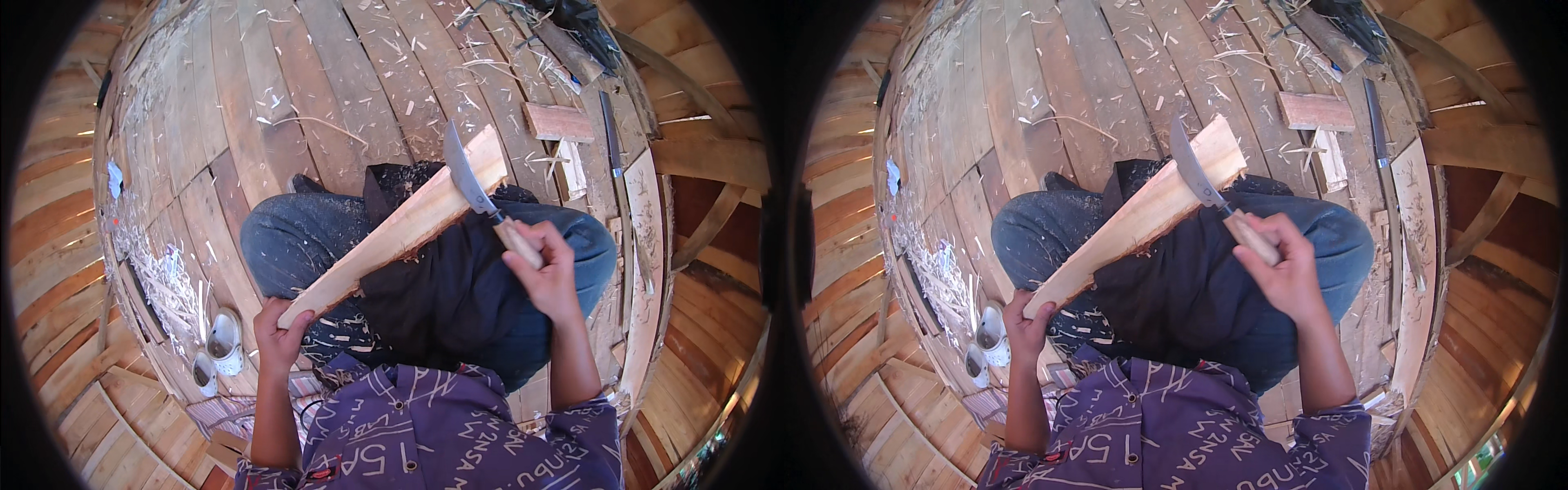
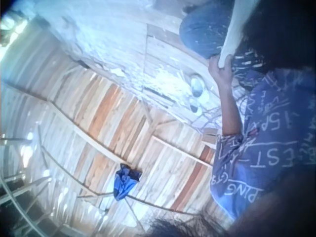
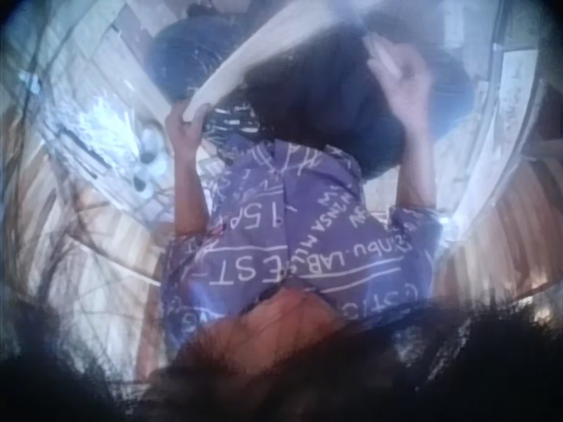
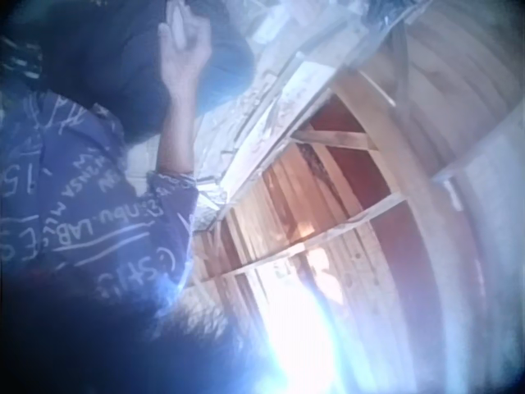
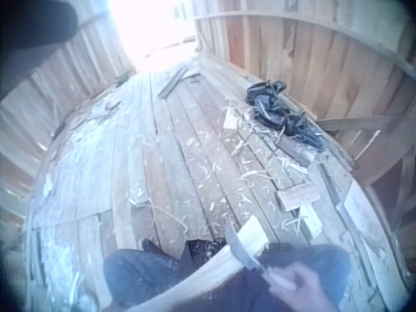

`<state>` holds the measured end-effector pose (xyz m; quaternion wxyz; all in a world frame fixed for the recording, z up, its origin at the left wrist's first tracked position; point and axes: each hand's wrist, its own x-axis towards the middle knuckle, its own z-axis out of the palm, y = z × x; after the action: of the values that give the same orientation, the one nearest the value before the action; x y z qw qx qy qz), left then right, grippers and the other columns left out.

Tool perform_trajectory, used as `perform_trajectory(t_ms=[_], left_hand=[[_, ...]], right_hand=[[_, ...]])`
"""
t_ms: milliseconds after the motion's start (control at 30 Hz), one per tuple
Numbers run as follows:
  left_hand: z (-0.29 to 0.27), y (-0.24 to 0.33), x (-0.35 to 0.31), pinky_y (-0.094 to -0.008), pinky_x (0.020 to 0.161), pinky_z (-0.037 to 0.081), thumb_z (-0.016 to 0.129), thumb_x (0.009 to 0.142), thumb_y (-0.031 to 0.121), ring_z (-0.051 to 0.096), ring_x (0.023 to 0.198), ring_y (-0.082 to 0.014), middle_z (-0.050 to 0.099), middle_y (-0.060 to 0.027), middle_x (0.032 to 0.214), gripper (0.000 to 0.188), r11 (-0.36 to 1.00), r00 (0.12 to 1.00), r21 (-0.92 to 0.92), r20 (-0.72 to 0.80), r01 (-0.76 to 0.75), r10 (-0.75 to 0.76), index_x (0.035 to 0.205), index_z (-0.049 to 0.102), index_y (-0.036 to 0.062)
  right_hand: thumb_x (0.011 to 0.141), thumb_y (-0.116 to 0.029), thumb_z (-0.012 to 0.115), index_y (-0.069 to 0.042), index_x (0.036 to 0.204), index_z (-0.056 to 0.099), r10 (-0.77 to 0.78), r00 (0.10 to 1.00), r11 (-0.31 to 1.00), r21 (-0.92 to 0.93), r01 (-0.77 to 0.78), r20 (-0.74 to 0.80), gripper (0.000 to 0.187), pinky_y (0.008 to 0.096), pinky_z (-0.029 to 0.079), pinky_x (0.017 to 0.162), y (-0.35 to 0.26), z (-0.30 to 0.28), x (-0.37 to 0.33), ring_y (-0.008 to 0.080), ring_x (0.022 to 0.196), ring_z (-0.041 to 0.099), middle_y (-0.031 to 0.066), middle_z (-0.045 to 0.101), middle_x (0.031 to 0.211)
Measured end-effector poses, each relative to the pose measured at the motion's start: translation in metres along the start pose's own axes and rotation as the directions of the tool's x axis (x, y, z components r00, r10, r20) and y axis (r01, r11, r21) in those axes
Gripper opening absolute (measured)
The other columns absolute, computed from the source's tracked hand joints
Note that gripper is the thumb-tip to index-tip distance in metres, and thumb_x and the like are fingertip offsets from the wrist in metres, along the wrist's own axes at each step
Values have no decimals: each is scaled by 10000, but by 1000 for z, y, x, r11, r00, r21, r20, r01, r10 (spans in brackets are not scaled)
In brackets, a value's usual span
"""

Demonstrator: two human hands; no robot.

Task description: The person carves and shapes a piece of wood using a small knife while sitting on a wooden floor.

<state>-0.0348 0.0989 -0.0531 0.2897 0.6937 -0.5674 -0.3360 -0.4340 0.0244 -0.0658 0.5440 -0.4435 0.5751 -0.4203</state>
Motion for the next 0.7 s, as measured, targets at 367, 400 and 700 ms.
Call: perform_trajectory(t_ms=[367, 400, 700], left_hand=[[0, -1, -2, -325, 644, 399, 796, 753, 164, 513, 676, -224, 566, -104, 705, 251, 1000, 1000, 4, 15, 12, -12, 784, 630, -22], [0, -1, -3, -327, 643, 400, 796, 754, 164, 512, 675, -223, 566, -103, 702, 251, 1000, 1000, 8, 16, 6, -6, 784, 630, -22], [1, -1, -1, -316, 631, 391, 793, 750, 139, 509, 672, -206, 563, -92, 685, 225, 1000, 1000, 12, -7, -25, 25, 775, 634, -18]], right_hand=[[859, -18, 711, -45, 1047, 546, 43, 994, 996, 86, -35, -97, 252, 217, 474, 699, 5, 4, 0, 69, 802, 601, 37, 646, 912], [859, -19, 711, -46, 1049, 547, -85, 996, 996, -19, 85, 3, 253, 214, 478, 685, 9, 3, -1, 67, 780, 607, 36, 651, 909], [806, -36, 765, -34, 1011, 613, -237, 931, 949, -138, 283, 279, 255, 266, 505, 757, 0, 7, -2, 134, 832, 644, 49, 659, 887]])
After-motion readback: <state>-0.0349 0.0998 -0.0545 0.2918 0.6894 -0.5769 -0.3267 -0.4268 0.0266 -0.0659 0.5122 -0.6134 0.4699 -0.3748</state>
